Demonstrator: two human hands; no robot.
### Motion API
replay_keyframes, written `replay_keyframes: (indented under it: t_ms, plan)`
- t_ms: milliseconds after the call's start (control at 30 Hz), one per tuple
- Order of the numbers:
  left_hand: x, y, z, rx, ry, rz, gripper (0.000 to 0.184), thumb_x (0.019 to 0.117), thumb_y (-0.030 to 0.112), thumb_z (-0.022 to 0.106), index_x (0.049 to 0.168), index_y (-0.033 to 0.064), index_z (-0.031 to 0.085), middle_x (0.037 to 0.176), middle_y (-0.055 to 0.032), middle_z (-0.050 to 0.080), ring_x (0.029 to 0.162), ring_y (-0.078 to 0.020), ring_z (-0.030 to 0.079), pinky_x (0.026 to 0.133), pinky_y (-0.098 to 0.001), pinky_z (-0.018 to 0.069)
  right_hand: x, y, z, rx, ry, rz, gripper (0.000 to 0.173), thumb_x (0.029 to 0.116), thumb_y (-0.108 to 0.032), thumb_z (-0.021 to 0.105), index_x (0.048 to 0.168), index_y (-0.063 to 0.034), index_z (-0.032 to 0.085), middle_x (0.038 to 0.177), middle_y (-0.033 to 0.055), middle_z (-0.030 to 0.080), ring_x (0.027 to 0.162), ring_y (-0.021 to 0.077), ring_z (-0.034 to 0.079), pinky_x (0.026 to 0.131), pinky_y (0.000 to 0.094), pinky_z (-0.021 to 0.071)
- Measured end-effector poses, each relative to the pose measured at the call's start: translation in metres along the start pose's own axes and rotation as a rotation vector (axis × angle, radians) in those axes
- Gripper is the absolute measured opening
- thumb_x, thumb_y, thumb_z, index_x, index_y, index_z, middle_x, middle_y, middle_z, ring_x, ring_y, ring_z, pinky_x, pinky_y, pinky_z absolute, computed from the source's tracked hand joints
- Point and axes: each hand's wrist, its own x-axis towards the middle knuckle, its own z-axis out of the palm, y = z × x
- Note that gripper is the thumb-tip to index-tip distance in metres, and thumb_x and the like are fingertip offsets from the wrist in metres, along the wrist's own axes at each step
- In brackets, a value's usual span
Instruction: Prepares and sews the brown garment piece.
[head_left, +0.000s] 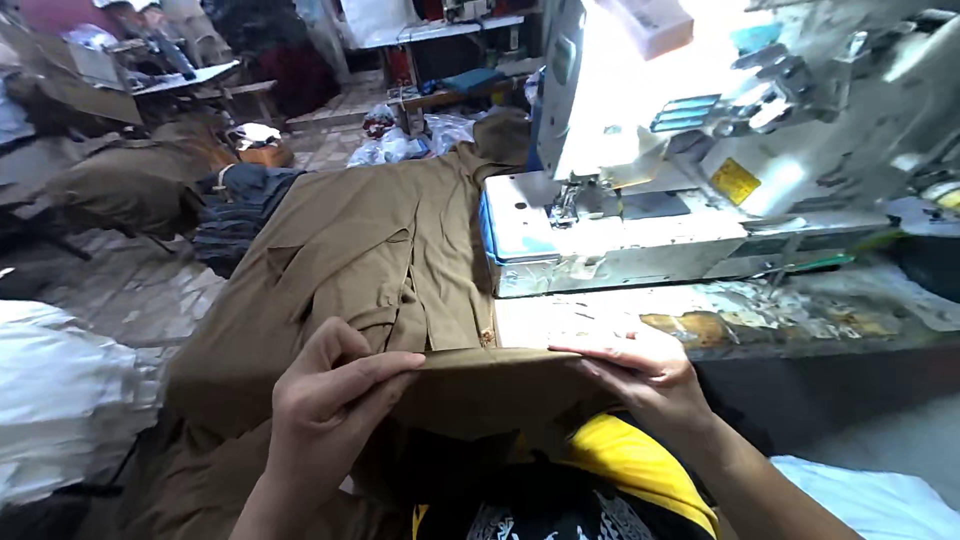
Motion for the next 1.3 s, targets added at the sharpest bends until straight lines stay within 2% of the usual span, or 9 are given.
replay_keyframes:
  t_ms: [100, 200, 333, 467, 567, 767, 900, 1233, 1300]
  plan:
    - [0.008, -0.002, 0.014, -0.240, 0.018, -0.086, 0.009, 0.0955, 0.032, 0.071, 0.100, 0.0285, 0.078, 0.109, 0.0137, 0.062, 0.105, 0.0007, 0.059, 0.091, -0.0147, 0.0494, -0.013, -0.013, -0.011, -0.283, 0.108, -0.153, 0.013, 0.0997, -0.028, 0.069, 0.108, -0.0245, 0.077, 0.101, -0.0001, 0.068, 0.103, 0.0047, 0.061, 0.096, 0.0224, 0.0471]
    - [0.038, 0.021, 0.033, -0.616, 0.012, -0.259, 0.010, 0.0976, 0.033, 0.067, 0.097, 0.0264, 0.075, 0.097, 0.0110, 0.072, 0.091, -0.0014, 0.068, 0.081, -0.0181, 0.0565, -0.017, -0.033, -0.024, -0.387, 0.133, -0.230, 0.012, 0.1032, -0.026, 0.062, 0.110, -0.0186, 0.069, 0.107, 0.0005, 0.065, 0.111, 0.0120, 0.058, 0.104, 0.0293, 0.0418]
    - [0.106, 0.028, 0.070, -0.092, -0.085, -0.107, 0.006, 0.0959, 0.021, 0.064, 0.094, 0.0183, 0.069, 0.092, 0.0109, 0.067, 0.084, 0.0038, 0.063, 0.074, -0.0146, 0.0534, -0.022, -0.019, -0.015, 0.084, -0.020, 0.062, 0.027, 0.1070, -0.026, 0.050, 0.090, -0.0080, 0.061, 0.086, 0.0028, 0.063, 0.089, 0.0038, 0.061, 0.083, 0.0168, 0.0479]
    - [0.165, -0.046, 0.165, 0.248, -0.389, 0.009, 0.017, 0.0969, 0.013, 0.063, 0.092, -0.0016, 0.070, 0.086, -0.0145, 0.066, 0.081, -0.0289, 0.067, 0.071, -0.0499, 0.0543, -0.016, 0.031, 0.001, 0.427, 0.052, 0.554, 0.027, 0.0995, -0.012, 0.055, 0.074, -0.0100, 0.061, 0.069, -0.0102, 0.054, 0.066, -0.0085, 0.052, 0.061, 0.0102, 0.0438]
    - [0.209, -0.070, 0.209, 0.250, -0.460, 0.033, 0.027, 0.0954, 0.016, 0.065, 0.108, -0.0070, 0.069, 0.104, -0.0262, 0.071, 0.104, -0.0413, 0.069, 0.091, -0.0599, 0.0512, 0.012, 0.061, 0.001, 0.346, 0.146, 0.586, 0.028, 0.0993, -0.012, 0.055, 0.072, -0.0115, 0.060, 0.066, -0.0120, 0.052, 0.063, -0.0096, 0.050, 0.060, 0.0091, 0.0424]
    - [0.210, -0.142, 0.230, 0.220, -0.538, -0.380, 0.037, 0.0990, 0.009, 0.064, 0.127, -0.0145, 0.060, 0.133, -0.0314, 0.060, 0.132, -0.0360, 0.054, 0.117, -0.0425, 0.0332, 0.037, 0.076, 0.008, 0.300, 0.204, 0.516, 0.030, 0.0977, -0.008, 0.054, 0.068, -0.0075, 0.058, 0.065, -0.0093, 0.051, 0.063, -0.0094, 0.048, 0.059, 0.0088, 0.0395]
    - [0.223, -0.082, 0.228, 0.108, -0.423, -0.070, 0.041, 0.0921, 0.010, 0.068, 0.125, -0.0134, 0.061, 0.126, -0.0304, 0.064, 0.124, -0.0376, 0.059, 0.109, -0.0454, 0.0423, 0.033, 0.075, 0.011, 0.284, 0.240, 0.546, 0.030, 0.1000, -0.009, 0.054, 0.071, -0.0089, 0.061, 0.065, -0.0099, 0.054, 0.062, -0.0080, 0.050, 0.060, 0.0105, 0.0428]
    - [0.231, -0.072, 0.232, 0.112, -0.476, -0.040, 0.046, 0.0955, 0.014, 0.069, 0.131, -0.0125, 0.057, 0.132, -0.0312, 0.061, 0.131, -0.0410, 0.055, 0.115, -0.0499, 0.0376, 0.031, 0.078, 0.010, 0.002, 0.150, 0.534, 0.037, 0.1026, -0.020, 0.056, 0.067, -0.0101, 0.056, 0.062, -0.0081, 0.047, 0.058, -0.0039, 0.044, 0.057, 0.0153, 0.0367]
    - [0.234, -0.072, 0.233, 0.112, -0.483, -0.051, 0.050, 0.0945, 0.016, 0.070, 0.133, -0.0122, 0.056, 0.132, -0.0315, 0.061, 0.131, -0.0422, 0.055, 0.114, -0.0522, 0.0380, 0.025, 0.075, 0.008, -0.216, 0.149, 0.444, 0.033, 0.1025, -0.025, 0.057, 0.077, -0.0065, 0.066, 0.070, -0.0014, 0.058, 0.066, 0.0027, 0.055, 0.063, 0.0205, 0.0447]
